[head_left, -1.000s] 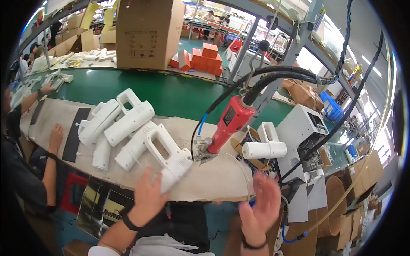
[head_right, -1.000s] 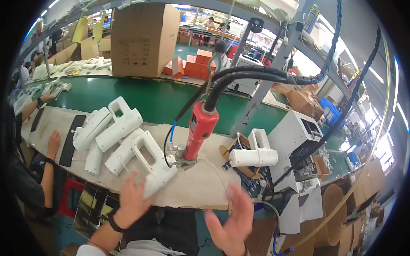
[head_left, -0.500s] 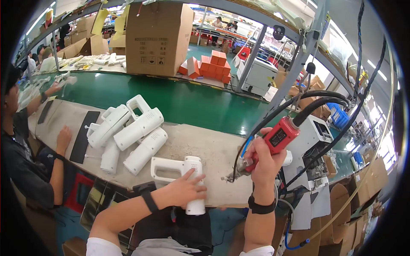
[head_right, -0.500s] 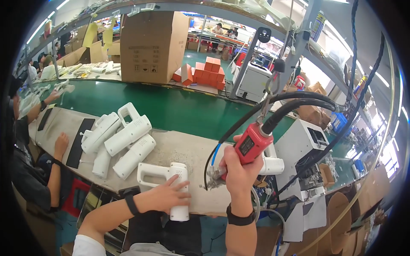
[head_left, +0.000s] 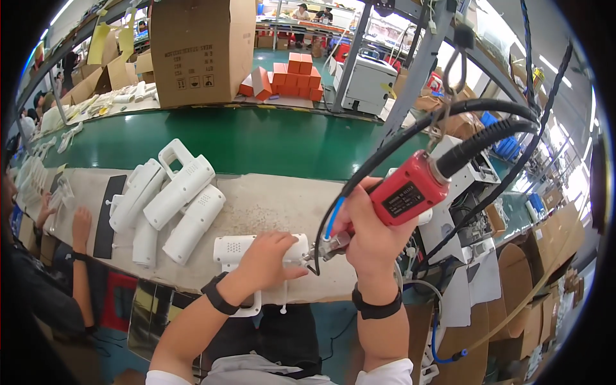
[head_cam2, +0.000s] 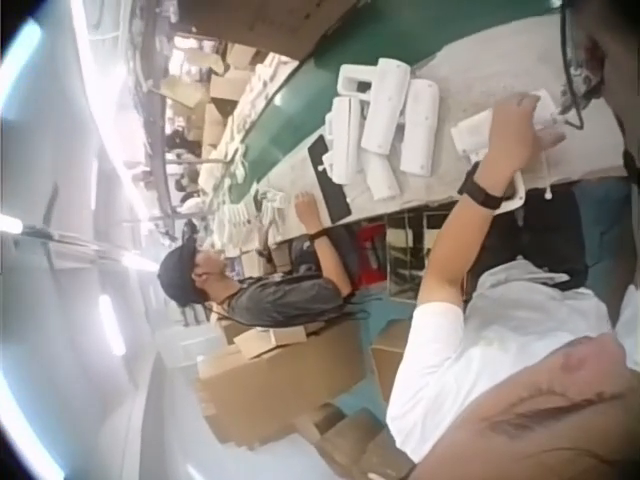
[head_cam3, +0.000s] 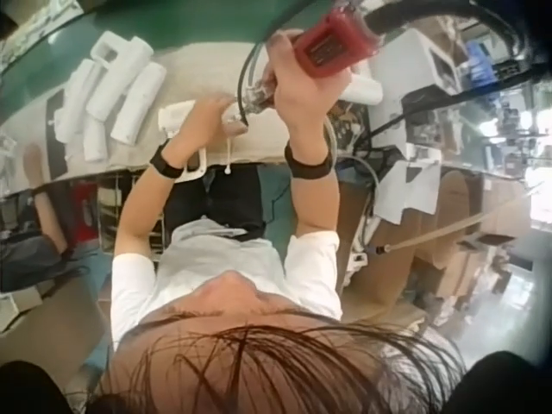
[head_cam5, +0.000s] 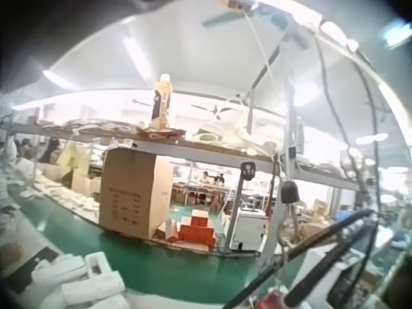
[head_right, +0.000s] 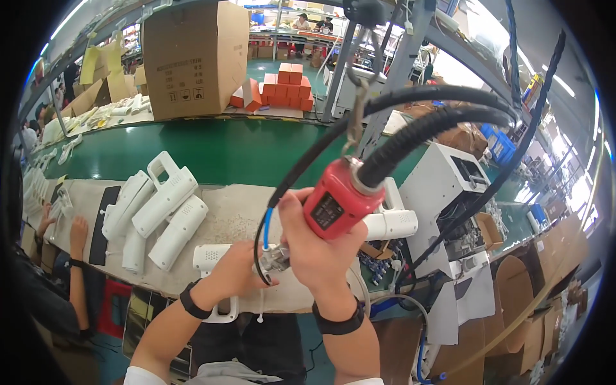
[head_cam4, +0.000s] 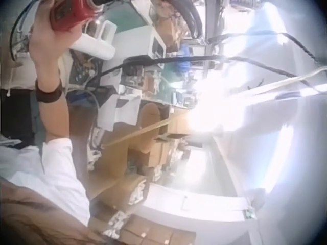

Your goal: Assembling internal components into white plastic housings using an electric screwdriver on a factory assembly line.

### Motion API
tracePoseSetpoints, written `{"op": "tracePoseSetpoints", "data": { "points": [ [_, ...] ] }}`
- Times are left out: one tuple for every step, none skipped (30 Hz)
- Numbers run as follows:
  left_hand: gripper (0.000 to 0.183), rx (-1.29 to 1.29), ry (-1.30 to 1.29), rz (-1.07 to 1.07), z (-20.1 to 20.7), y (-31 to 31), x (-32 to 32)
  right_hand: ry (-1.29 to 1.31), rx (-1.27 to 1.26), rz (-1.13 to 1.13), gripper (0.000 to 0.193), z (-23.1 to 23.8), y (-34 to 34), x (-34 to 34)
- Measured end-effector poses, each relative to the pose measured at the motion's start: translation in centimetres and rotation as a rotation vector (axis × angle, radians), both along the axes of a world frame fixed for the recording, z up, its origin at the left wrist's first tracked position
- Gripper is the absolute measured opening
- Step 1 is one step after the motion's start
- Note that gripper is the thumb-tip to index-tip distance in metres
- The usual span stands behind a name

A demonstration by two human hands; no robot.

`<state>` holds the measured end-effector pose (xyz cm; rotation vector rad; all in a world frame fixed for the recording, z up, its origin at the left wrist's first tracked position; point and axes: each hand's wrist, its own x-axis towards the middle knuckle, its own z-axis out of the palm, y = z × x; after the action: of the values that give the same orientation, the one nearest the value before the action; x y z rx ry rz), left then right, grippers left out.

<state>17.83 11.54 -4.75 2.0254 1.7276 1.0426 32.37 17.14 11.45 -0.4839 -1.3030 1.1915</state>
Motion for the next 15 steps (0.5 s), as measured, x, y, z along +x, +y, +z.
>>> {"op": "tracePoseSetpoints", "data": {
  "points": [
    [0.057, -0.005, 0.006, 0.003, 0.3, -0.3, 0.2, -0.019, 0.033, 0.01, 0.006, -0.1, 0.1, -0.5],
    [0.052, -0.028, 0.005, 0.016, 0.6, -0.6, 0.5, -0.014, 0.028, 0.012, 0.006, -0.2, 0.2, -0.8],
    [0.047, -0.05, 0.004, 0.028, 0.6, -0.8, 0.7, -0.012, 0.037, 0.024, 0.006, -0.4, 0.3, -1.1],
    [0.047, -0.051, 0.007, 0.031, 0.5, -0.8, 0.6, -0.011, 0.052, 0.037, 0.007, -0.4, 0.3, -1.3],
    [0.042, -0.009, 0.054, 0.047, 0.1, -0.6, 0.5, -0.012, 0.06, 0.037, 0.008, -0.4, 0.2, -1.5],
    [0.038, 0.033, 0.101, 0.061, -0.3, -0.5, 0.5, -0.009, 0.059, 0.039, 0.008, -0.5, 0.2, -1.7],
    [0.038, 0.034, 0.103, 0.061, -0.6, -0.4, 0.4, -0.012, 0.08, 0.03, 0.008, -0.8, 0.4, -1.8],
    [0.036, 0.083, 0.144, 0.083, -1.0, -0.3, 0.3, -0.016, 0.101, 0.022, 0.008, -0.9, 0.4, -2.0],
    [0.035, 0.132, 0.185, 0.106, -1.1, -0.3, 0.2, -0.014, 0.102, 0.02, 0.008, -0.8, 0.4, -2.0],
    [0.035, 0.134, 0.185, 0.103, -1.0, -0.3, 0.1, -0.002, 0.103, 0.029, 0.009, -0.8, 0.4, -2.1],
    [0.036, 0.147, 0.183, 0.107, -0.7, -0.4, 0.1, 0.01, 0.103, 0.038, 0.01, -0.8, 0.4, -2.1],
    [0.038, 0.16, 0.18, 0.111, -0.5, -0.5, 0.0, 0.01, 0.105, 0.034, 0.01, -0.8, 0.5, -2.0],
    [0.038, 0.16, 0.181, 0.109, -0.6, -0.5, -0.1, 0.004, 0.125, 0.034, 0.01, -0.7, 0.5, -2.0],
    [0.039, 0.156, 0.166, 0.115, -0.6, -0.6, -0.2, -0.003, 0.144, 0.034, 0.01, -0.7, 0.5, -2.0],
    [0.04, 0.152, 0.151, 0.121, -0.6, -0.6, -0.3, -0.002, 0.144, 0.032, 0.01, -0.7, 0.5, -2.1]
  ]
}}
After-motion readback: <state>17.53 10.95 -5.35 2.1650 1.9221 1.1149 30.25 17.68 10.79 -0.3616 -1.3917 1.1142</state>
